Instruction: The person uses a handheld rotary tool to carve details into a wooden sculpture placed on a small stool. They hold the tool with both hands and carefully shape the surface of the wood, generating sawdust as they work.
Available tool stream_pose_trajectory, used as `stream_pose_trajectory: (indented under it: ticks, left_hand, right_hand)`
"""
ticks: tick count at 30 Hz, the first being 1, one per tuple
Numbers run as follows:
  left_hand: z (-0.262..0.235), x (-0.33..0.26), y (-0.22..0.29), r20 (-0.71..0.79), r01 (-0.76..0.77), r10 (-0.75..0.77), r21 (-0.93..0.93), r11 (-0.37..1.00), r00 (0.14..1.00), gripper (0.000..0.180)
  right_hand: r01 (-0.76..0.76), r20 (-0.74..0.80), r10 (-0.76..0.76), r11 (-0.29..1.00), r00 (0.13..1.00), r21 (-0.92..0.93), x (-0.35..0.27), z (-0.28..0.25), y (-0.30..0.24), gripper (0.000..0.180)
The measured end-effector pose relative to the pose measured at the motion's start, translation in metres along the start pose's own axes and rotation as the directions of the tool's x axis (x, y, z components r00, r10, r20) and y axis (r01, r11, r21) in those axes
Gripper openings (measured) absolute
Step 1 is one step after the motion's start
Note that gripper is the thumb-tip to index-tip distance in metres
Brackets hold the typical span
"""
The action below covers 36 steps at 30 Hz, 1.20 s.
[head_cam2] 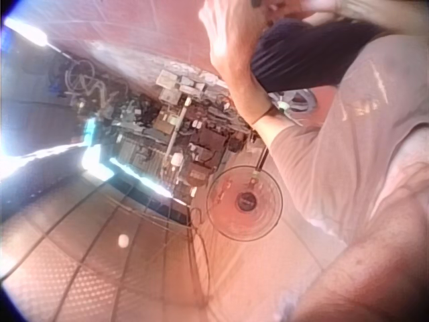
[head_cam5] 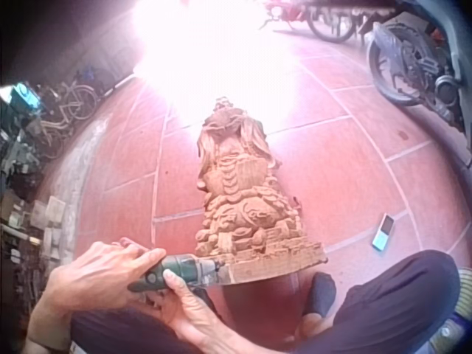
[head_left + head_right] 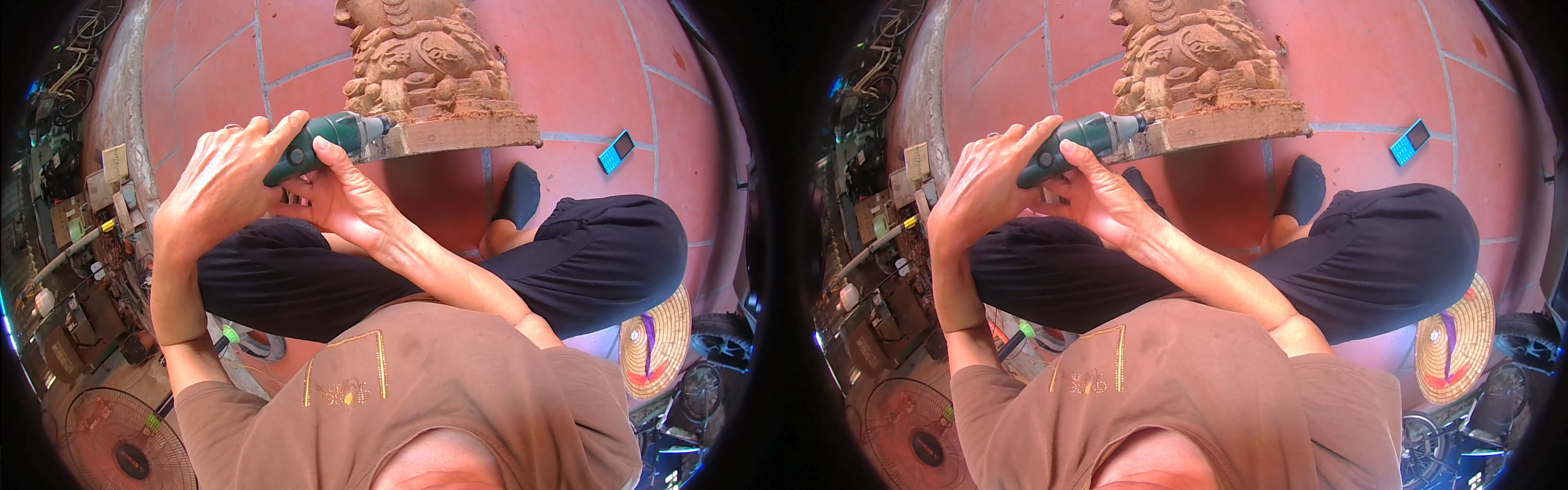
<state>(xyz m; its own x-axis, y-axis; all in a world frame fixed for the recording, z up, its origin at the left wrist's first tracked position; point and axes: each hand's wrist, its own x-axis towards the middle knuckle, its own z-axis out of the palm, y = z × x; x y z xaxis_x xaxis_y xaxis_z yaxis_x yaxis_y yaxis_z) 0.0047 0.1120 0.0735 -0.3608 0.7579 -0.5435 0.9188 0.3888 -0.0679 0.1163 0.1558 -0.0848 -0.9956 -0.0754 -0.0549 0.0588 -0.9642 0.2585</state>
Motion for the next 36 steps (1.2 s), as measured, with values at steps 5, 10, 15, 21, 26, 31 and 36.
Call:
stream_pose_trajectory:
  ticks: [5, 10, 15, 21, 26, 31, 36]
  left_hand:
    - [0.005, -0.003, -0.004, -0.063, -0.06, 0.059, -0.002, 0.998, 0.996, 0.08]
    - [0.005, -0.002, -0.002, -0.052, -0.049, 0.048, -0.007, 0.999, 0.998, 0.078]
    - [0.0, -0.005, 0.001, -0.013, -0.01, 0.01, -0.001, 1.0, 1.0, 0.079]
    - [0.0, 0.005, 0.002, -0.06, -0.062, 0.064, 0.022, 0.998, 0.996, 0.076]
    - [-0.003, 0.013, 0.01, -0.077, -0.096, 0.097, 0.013, 0.995, 0.992, 0.075]
    - [-0.004, 0.021, 0.017, -0.083, -0.124, 0.124, 0.002, 0.992, 0.989, 0.074]
    - [-0.004, 0.025, 0.021, -0.057, -0.13, 0.13, 0.003, 0.992, 0.99, 0.075]
  right_hand:
    - [0.01, -0.017, -0.01, 1.0, 1.0, 0.005, -0.003, 0.002, 0.002, 0.045]
    - [0.011, -0.047, -0.011, 1.0, 0.999, -0.004, -0.002, 0.001, 0.003, 0.047]
    - [0.009, -0.002, -0.009, 1.0, 1.0, 0.0, -0.002, 0.003, 0.003, 0.045]
    - [0.038, -0.039, -0.039, 0.999, 0.998, -0.026, -0.007, 0.003, -0.006, 0.047]
    - [0.105, -0.081, -0.108, 0.994, 0.991, -0.033, -0.015, 0.014, -0.016, 0.047]
    - [0.139, -0.052, -0.139, 0.99, 0.989, -0.015, -0.019, 0.01, -0.023, 0.043]
    - [0.136, -0.056, -0.137, 0.991, 0.989, -0.018, -0.023, 0.007, -0.027, 0.045]
